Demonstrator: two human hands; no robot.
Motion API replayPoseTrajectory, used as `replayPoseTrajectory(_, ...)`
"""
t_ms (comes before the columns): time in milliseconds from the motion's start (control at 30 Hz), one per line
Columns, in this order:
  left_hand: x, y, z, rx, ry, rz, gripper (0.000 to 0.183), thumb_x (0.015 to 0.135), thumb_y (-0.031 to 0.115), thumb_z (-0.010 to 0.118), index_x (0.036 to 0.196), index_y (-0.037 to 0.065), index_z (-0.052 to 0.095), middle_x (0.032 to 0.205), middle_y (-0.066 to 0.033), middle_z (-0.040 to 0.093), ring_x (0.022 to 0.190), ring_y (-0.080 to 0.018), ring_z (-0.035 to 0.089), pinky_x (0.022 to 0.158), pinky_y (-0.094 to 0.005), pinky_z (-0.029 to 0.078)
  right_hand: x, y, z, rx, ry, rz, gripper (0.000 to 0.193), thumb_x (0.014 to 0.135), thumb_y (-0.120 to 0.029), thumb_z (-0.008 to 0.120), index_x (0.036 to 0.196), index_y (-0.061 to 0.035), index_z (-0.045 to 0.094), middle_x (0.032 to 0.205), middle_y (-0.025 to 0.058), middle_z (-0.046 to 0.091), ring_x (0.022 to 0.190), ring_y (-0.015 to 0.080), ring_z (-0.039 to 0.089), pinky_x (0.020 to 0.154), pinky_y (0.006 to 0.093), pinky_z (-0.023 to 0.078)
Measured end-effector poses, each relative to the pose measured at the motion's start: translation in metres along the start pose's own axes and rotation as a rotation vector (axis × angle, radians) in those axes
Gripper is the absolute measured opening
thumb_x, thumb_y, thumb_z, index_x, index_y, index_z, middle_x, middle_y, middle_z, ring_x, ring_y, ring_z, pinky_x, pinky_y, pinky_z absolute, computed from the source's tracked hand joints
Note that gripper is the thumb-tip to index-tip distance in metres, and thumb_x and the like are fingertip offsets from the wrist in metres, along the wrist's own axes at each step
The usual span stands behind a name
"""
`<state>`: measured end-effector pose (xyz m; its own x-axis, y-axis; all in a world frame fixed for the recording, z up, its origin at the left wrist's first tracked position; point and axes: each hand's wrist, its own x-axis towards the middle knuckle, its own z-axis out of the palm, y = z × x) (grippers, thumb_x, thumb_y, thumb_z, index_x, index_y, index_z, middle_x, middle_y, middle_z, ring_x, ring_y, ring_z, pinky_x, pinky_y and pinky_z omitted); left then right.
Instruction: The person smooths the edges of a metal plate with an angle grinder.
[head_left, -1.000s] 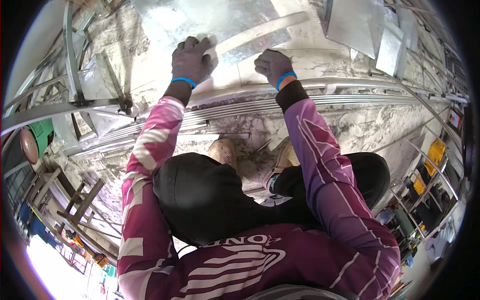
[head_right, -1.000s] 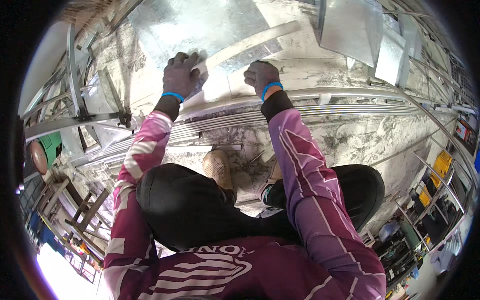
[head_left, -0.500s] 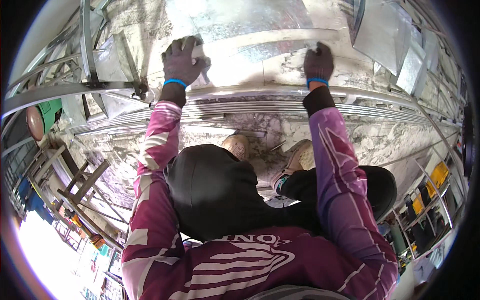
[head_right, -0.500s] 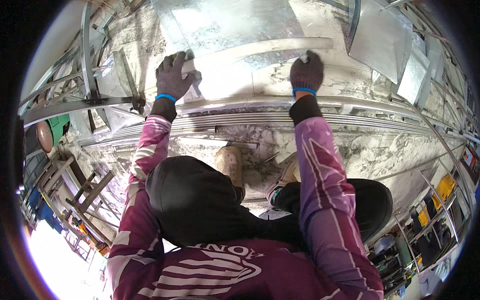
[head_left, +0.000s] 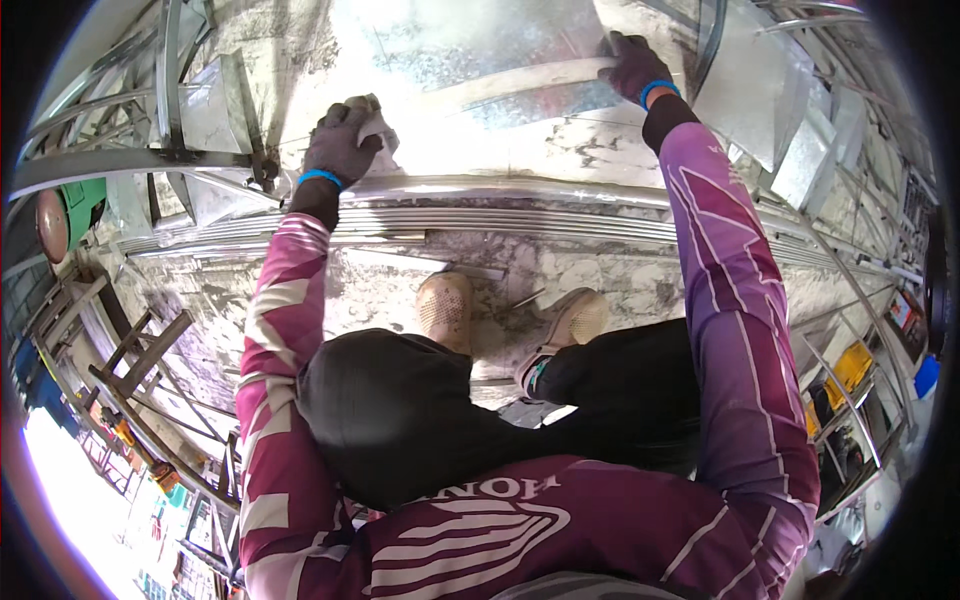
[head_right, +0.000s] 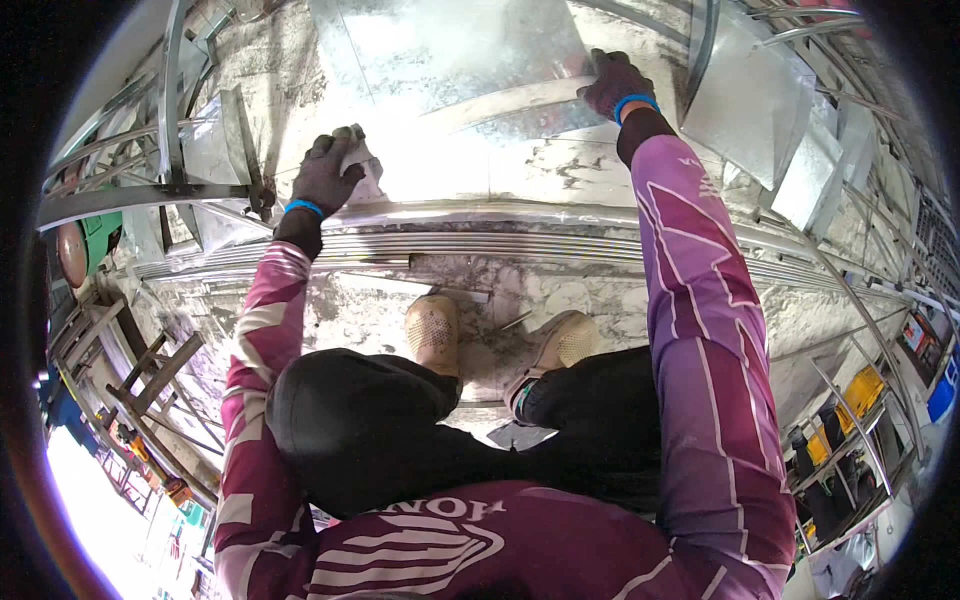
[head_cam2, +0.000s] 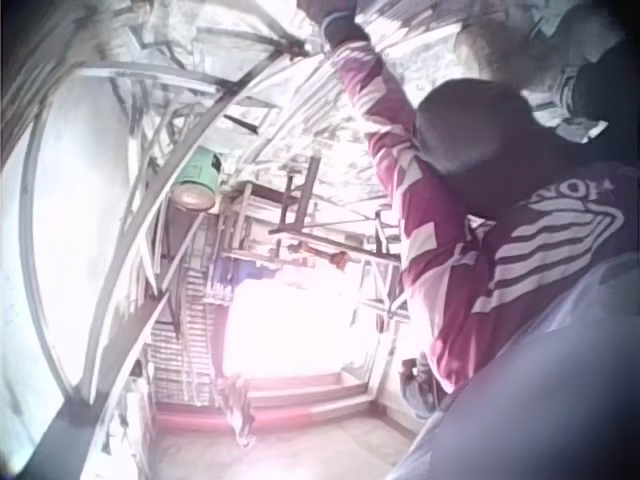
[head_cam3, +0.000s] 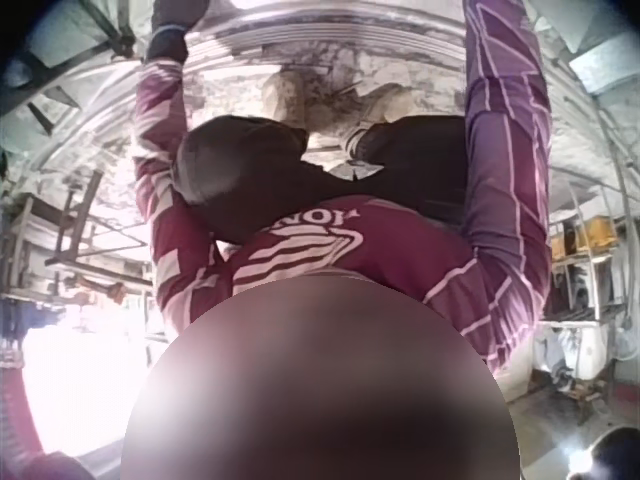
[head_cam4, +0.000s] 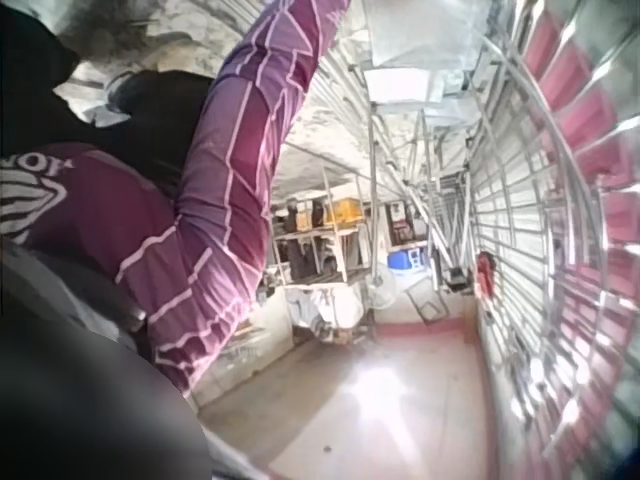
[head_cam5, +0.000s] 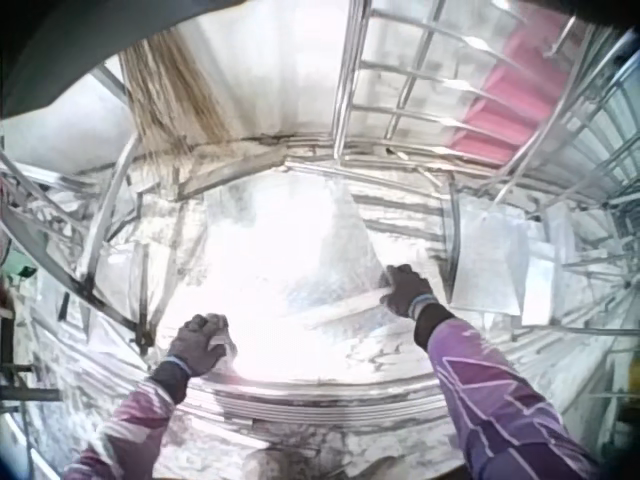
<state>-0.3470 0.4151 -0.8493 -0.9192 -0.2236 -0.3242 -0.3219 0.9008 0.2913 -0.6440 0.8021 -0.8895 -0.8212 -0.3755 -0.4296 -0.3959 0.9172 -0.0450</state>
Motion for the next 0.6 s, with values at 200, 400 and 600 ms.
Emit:
replayPoseTrajectory(200,-0.008,0.017,-0.106,0.061,0.090,-0.032,0.018,0.090,0.018,0.058,0.090,0.003,0.068,0.106,-0.0228,0.064,0.096,-0.0446,0.062,0.085,-0.0518,0.051,-0.013,-0.008,-0.026,-0.006,-0.077,-0.022,0.094,0.075,-0.043,0.079,0.155,-0.0147,0.037,0.147,0.0160,0.050,0.131,0.0369,0.053,0.109,0.0464,0.044)
replayPoseTrajectory(400,-0.071,0.053,-0.095,-0.068,-0.062,0.067,0.027,0.087,0.017,0.059,0.110,0.011,0.070,0.111,-0.0182,0.065,0.109,-0.0381,0.061,0.092,-0.0473,0.050,-0.031,-0.012,-0.020,0.392,0.175,0.220,0.066,0.078,-0.034,0.072,0.138,-0.0139,0.053,0.126,0.0209,0.062,0.124,0.0374,0.058,0.103,0.0524,0.048)
replayPoseTrajectory(600,0.005,0.024,-0.019,-0.006,0.105,-0.068,0.036,0.084,0.017,0.062,0.119,0.016,0.069,0.115,-0.0194,0.063,0.105,-0.0414,0.062,0.088,-0.0512,0.053,-0.080,-0.015,0.032,0.231,0.223,0.299,0.045,0.077,-0.026,0.066,0.118,-0.0093,0.067,0.123,0.0233,0.061,0.112,0.0394,0.062,0.096,0.0482,0.051)
